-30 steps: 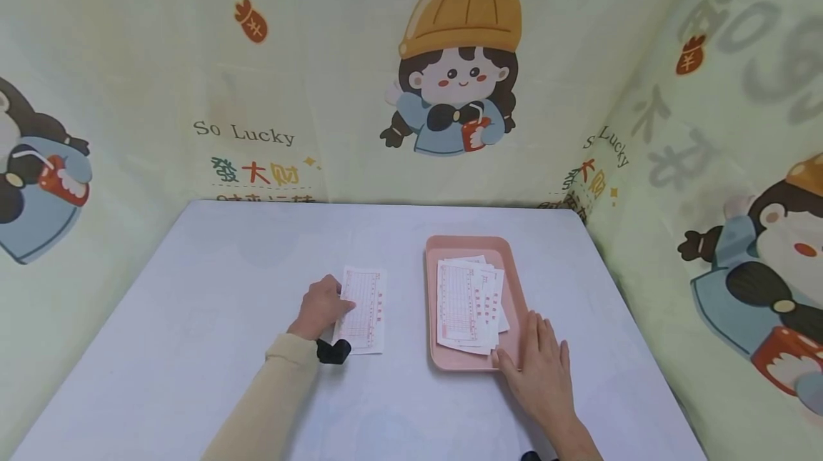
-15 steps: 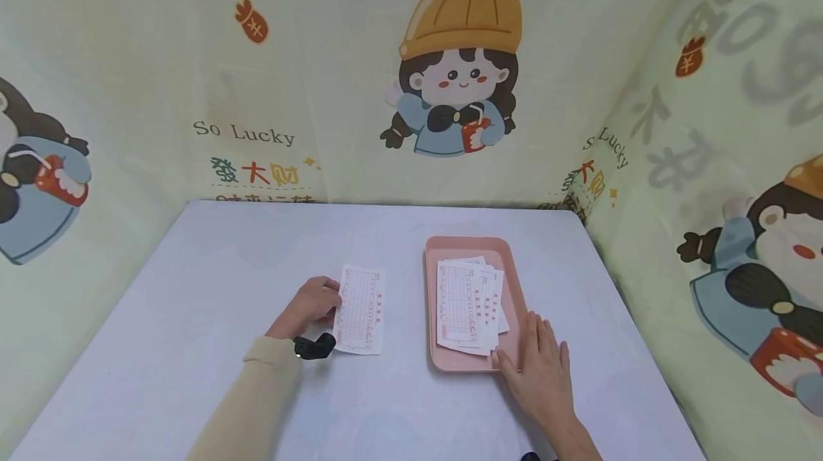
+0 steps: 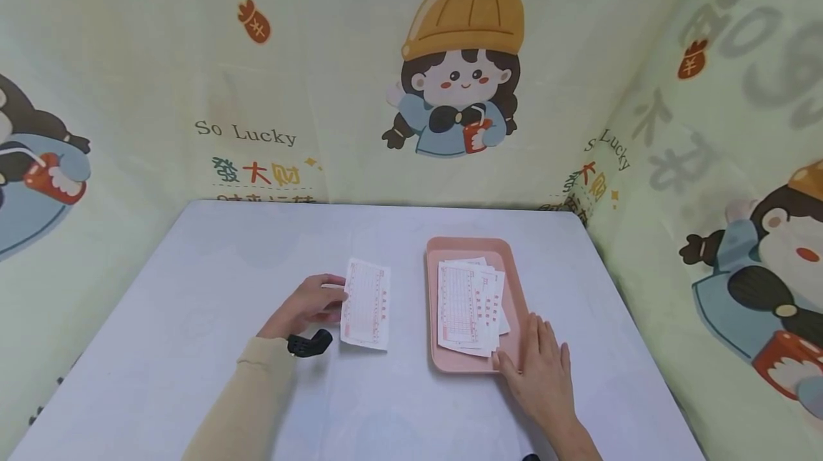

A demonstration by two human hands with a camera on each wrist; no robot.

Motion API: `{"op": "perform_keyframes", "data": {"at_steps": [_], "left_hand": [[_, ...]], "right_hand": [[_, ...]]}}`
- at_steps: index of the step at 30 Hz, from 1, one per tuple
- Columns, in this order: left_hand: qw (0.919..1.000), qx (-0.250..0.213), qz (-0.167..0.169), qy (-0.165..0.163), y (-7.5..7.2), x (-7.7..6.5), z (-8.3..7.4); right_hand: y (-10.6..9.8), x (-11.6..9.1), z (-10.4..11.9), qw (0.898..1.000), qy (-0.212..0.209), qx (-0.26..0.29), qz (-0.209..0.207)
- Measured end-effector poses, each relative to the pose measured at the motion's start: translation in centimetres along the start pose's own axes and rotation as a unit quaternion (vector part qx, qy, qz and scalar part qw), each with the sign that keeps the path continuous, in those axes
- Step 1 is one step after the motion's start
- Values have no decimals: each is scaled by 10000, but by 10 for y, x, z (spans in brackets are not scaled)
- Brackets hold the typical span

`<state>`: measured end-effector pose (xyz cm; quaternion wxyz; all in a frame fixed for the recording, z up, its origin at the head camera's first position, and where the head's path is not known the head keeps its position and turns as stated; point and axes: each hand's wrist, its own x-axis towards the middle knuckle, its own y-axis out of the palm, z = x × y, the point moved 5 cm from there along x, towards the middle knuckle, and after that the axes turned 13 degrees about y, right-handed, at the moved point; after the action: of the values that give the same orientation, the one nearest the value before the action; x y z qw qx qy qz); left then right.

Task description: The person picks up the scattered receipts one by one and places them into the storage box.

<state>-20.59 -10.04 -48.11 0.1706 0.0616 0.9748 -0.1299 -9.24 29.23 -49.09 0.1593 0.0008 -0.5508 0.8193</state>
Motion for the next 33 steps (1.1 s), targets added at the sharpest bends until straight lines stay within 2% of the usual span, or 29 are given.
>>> {"op": "perform_keyframes", "data": {"at_steps": [15,33], "left_hand": [[9964,-608,391,442,12,1,-18],[9894,-979,831,674,33,1,-42]], "right_hand": [[0,-1,-1,10000,-10,13,-30],[1,1,0,9999,47,-111,34]]}}
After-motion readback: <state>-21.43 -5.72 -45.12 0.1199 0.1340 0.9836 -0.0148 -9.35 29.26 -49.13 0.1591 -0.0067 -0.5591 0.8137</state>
